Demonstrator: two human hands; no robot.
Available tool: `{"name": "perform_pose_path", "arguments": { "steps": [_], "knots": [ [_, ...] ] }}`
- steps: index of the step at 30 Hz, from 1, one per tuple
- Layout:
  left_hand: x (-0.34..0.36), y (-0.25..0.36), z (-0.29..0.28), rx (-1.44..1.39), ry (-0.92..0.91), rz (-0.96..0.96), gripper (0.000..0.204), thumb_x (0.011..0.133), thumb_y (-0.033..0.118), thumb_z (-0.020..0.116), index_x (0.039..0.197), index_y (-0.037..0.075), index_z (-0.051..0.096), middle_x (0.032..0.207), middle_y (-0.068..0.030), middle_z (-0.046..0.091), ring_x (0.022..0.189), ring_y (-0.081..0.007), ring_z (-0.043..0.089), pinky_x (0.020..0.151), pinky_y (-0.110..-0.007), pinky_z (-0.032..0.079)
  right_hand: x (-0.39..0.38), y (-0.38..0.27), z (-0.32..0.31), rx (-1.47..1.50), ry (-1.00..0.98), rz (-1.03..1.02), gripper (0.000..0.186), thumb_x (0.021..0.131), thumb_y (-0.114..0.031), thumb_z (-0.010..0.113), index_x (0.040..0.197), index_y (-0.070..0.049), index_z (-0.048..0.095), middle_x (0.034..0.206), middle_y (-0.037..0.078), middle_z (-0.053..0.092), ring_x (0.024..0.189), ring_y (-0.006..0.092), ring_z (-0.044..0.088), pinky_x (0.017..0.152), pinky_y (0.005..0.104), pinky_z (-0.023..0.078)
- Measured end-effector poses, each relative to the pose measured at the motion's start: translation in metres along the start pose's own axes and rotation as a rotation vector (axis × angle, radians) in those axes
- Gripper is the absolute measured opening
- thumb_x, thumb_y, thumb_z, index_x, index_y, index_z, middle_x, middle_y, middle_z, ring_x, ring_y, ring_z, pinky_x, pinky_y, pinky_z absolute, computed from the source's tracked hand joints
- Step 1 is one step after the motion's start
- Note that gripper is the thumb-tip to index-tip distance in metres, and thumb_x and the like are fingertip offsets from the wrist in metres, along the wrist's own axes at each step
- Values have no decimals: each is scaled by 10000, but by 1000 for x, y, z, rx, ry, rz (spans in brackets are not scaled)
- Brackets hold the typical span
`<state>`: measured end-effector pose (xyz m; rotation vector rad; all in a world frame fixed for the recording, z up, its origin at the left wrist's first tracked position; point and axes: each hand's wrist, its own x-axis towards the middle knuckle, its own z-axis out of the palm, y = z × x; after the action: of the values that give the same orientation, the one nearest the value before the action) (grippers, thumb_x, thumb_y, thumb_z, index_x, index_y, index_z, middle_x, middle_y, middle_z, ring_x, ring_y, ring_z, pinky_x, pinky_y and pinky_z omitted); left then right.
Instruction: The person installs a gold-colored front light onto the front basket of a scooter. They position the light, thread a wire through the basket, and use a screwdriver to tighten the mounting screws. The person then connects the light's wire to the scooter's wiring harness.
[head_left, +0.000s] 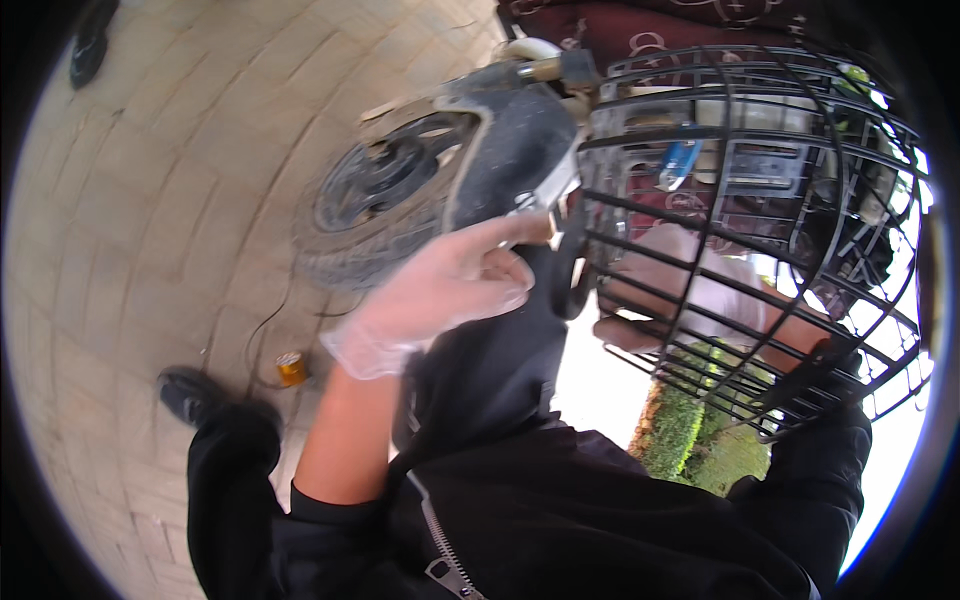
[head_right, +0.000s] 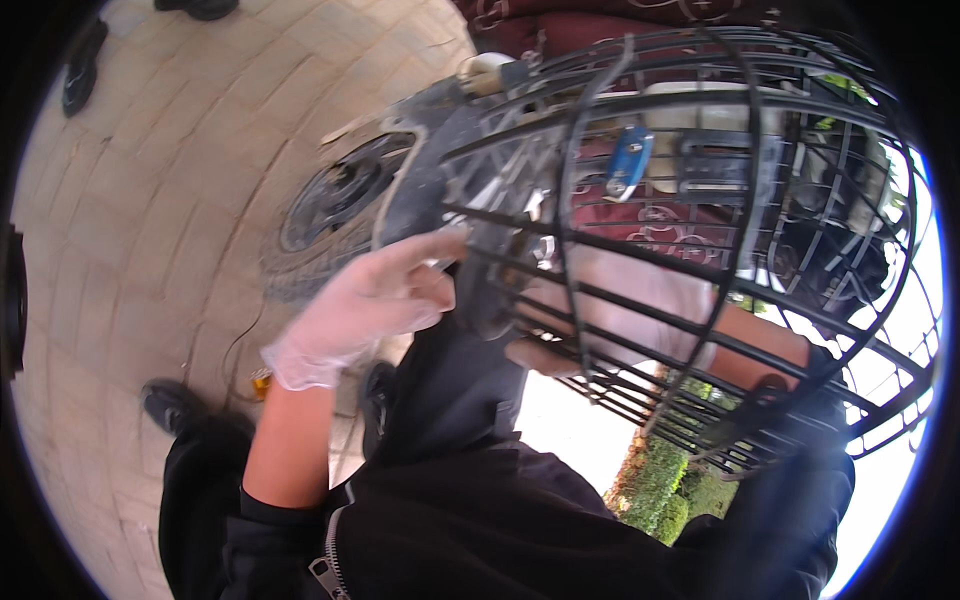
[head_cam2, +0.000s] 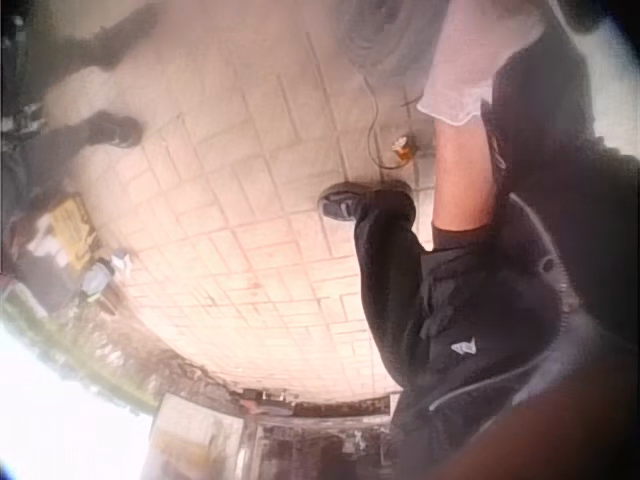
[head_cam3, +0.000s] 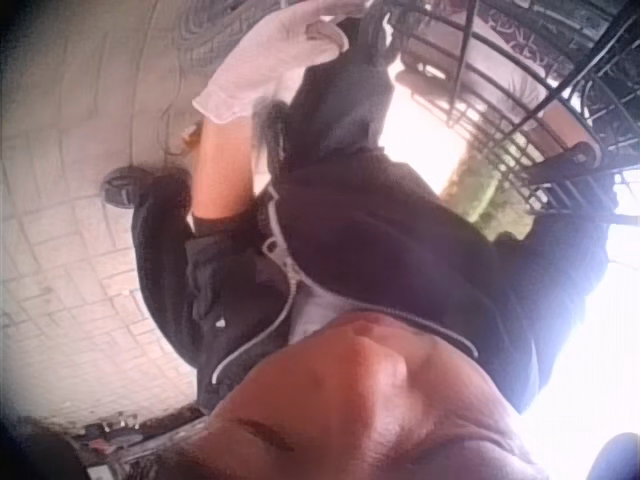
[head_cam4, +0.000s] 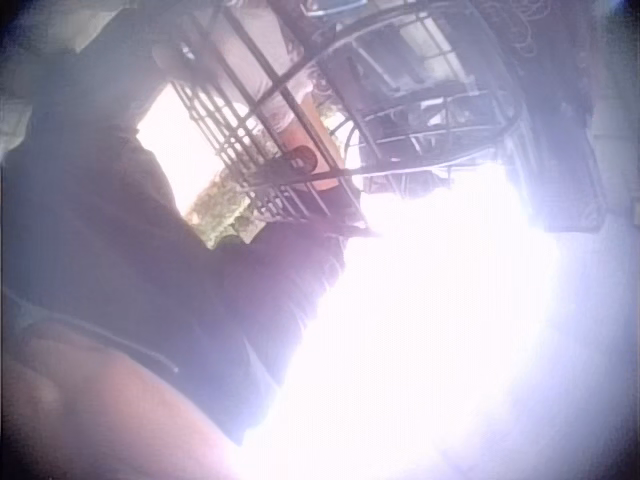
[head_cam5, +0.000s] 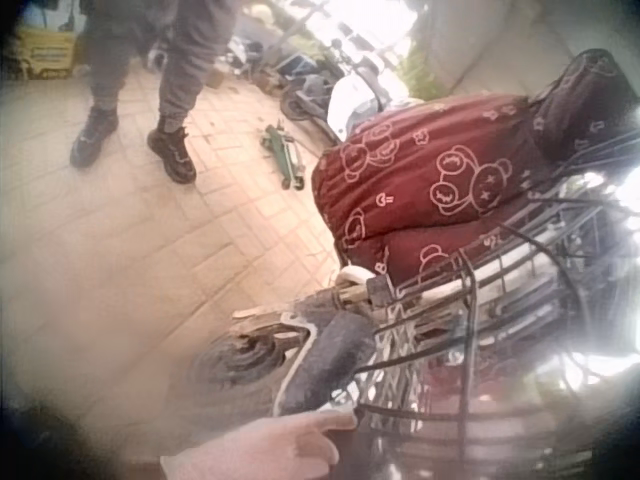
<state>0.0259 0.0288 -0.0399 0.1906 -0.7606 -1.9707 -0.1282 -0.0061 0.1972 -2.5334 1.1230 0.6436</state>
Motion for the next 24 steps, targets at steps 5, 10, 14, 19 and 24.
{"name": "perform_pose_path", "arguments": {
  "steps": [5,10,14,19,24],
  "knots": [
    [-156,33,-103,563,666,-381,396,860,157,714,1205,-31,666,1061,-57,680,970,-98,589,867,-264,468,0,22,-4,78,-106,24,208,833,-86,725,1014,-34,637,865,6,635,713,152,634,626,291,503],
    [-225,-39,-144,1318,462,-1170,540,777,388,731,1134,-15,689,1128,-209,695,1080,-327,664,928,-400,526,7,3,2,63,-136,32,196,826,-87,727,992,-36,636,843,9,629,693,160,627,611,295,495],
    [-207,-106,-120,1483,675,-1248,628,735,464,797,1164,29,655,1169,-185,670,1096,-323,661,920,-409,542,6,6,-1,49,-154,31,186,820,-87,729,974,-38,636,825,11,624,677,166,621,599,297,489],
    [-205,-166,-108,1316,914,-1278,612,754,492,797,1138,43,632,1127,-198,687,1065,-324,679,862,-436,558,0,19,-4,29,-164,3,175,812,-87,730,951,-41,635,804,14,618,657,173,614,584,301,481],
    [-206,-185,-130,1250,944,-1219,507,812,309,739,1155,-26,574,1057,-219,708,1011,-352,694,857,-445,548,9,20,-5,-8,-230,-61,165,805,-88,732,929,-43,634,782,17,612,637,180,607,569,304,473]
  ]
}}
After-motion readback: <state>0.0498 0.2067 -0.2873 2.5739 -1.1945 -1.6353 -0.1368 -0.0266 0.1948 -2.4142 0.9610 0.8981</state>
